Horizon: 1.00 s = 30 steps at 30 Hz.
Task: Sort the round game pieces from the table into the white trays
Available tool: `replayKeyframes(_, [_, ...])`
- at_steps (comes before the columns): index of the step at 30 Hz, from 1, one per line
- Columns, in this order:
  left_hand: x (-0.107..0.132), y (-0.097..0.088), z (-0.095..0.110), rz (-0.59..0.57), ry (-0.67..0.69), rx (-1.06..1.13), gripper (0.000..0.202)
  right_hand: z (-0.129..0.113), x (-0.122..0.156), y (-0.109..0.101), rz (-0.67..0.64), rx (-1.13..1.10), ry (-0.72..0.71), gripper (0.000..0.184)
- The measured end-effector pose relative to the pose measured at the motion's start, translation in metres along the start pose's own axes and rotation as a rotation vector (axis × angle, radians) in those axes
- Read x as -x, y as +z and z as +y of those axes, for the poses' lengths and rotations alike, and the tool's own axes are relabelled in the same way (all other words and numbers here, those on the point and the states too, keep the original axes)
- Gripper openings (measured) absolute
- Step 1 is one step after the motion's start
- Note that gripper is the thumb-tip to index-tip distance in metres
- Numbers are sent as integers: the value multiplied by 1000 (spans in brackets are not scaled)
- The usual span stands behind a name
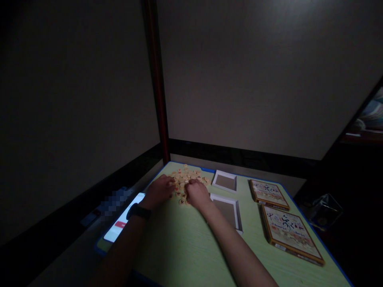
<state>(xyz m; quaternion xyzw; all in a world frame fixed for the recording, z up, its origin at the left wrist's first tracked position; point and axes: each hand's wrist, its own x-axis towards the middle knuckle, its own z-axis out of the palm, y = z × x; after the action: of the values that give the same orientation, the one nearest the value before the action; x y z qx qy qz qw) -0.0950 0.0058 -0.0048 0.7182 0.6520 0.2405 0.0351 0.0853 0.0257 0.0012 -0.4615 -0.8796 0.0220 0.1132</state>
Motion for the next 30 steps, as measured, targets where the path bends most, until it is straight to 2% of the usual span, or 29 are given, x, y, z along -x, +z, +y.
replayKeyframes(4, [-2,11,7,47,193,34,27,-3,1,1,11,4,9,24])
replayKeyframes(8, [-2,20,13,6,304,-9,27,-7,1,1,1,-11,16,24])
replayKeyframes(17, [-3,24,14,-43,276,-34,24,-3,-1,-5,-79,-78,-13,24])
replayKeyframes(23, [-4,27,15,-30,282,9,23,11,-2,-8,-68,-172,-47,49])
replayKeyframes(30, [-2,27,17,-57,243,19,24,22,-6,-5,-53,-229,-61,42])
